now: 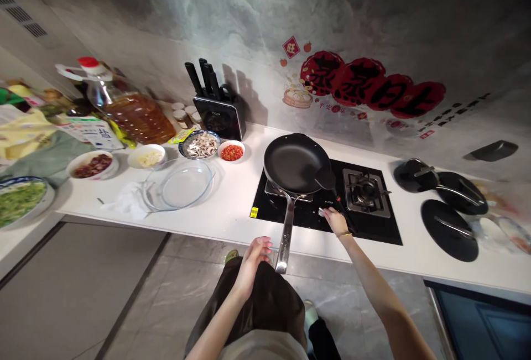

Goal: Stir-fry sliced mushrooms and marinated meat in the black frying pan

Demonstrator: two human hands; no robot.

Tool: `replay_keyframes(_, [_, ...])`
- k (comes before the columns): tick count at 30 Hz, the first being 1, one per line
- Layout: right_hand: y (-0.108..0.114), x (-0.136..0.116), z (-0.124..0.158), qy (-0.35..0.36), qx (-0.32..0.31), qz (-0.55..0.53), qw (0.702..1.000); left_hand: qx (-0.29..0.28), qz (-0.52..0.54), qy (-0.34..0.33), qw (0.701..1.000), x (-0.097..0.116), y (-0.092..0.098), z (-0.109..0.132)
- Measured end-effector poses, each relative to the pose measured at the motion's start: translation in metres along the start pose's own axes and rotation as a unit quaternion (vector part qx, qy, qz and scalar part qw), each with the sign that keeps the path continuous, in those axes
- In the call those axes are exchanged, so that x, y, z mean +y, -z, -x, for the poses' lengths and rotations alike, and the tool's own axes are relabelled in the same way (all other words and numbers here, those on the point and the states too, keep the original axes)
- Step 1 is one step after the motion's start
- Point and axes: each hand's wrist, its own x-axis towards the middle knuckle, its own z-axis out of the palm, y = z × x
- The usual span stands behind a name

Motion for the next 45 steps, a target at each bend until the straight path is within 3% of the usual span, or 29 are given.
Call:
replay_keyframes(7, [0.004, 0.01, -0.001, 0.054, -0.013, -0.035, 0.998, 0.013, 0.021, 0.001, 1.0, -0.005, 0.009, -0.001])
replay_keyframes(13, [0.003, 0.004, 0.008, 0.029, 0.012, -0.041, 0.999, -0.002, 0.016, -0.002, 1.0, -0.004, 0.007, -0.002])
replay_keyframes(16, [-0.007, 0.015, 0.033, -0.049, 0.128, -0.045, 0.99, 0.004, 0.026, -0.003, 1.0, -0.004, 0.01, -0.004])
replay_keyframes(18, [-0.018, 0.035, 0.051, -0.133, 0.229, -0.045, 0.963, 0.01, 0.034, -0.006, 0.999, -0.004, 0.014, -0.005])
replay_keyframes(19, [-0.024, 0.047, 0.058, -0.166, 0.247, -0.045, 0.954, 0.014, 0.037, -0.007, 0.999, -0.003, 0.016, -0.005])
replay_keyframes(21, [-0.036, 0.073, 0.066, -0.179, 0.214, -0.077, 0.957, 0.022, 0.041, -0.009, 0.999, -0.002, 0.021, -0.006])
replay_keyframes(24, [-0.046, 0.103, 0.062, -0.129, 0.156, -0.177, 0.963, 0.033, 0.038, -0.008, 0.999, 0.0, 0.026, -0.008])
replay_keyframes(27, [-0.045, 0.116, 0.046, -0.118, 0.165, -0.227, 0.952, 0.034, 0.028, -0.006, 0.999, 0.001, 0.028, -0.009])
replay_keyframes(33, [-0.039, 0.12, 0.017, -0.153, 0.144, -0.216, 0.954, 0.014, 0.02, 0.003, 1.0, -0.004, 0.027, -0.009])
replay_keyframes(45, [-0.042, 0.12, 0.017, -0.176, 0.171, -0.207, 0.947, 0.017, 0.035, -0.011, 0.999, -0.009, 0.034, -0.01])
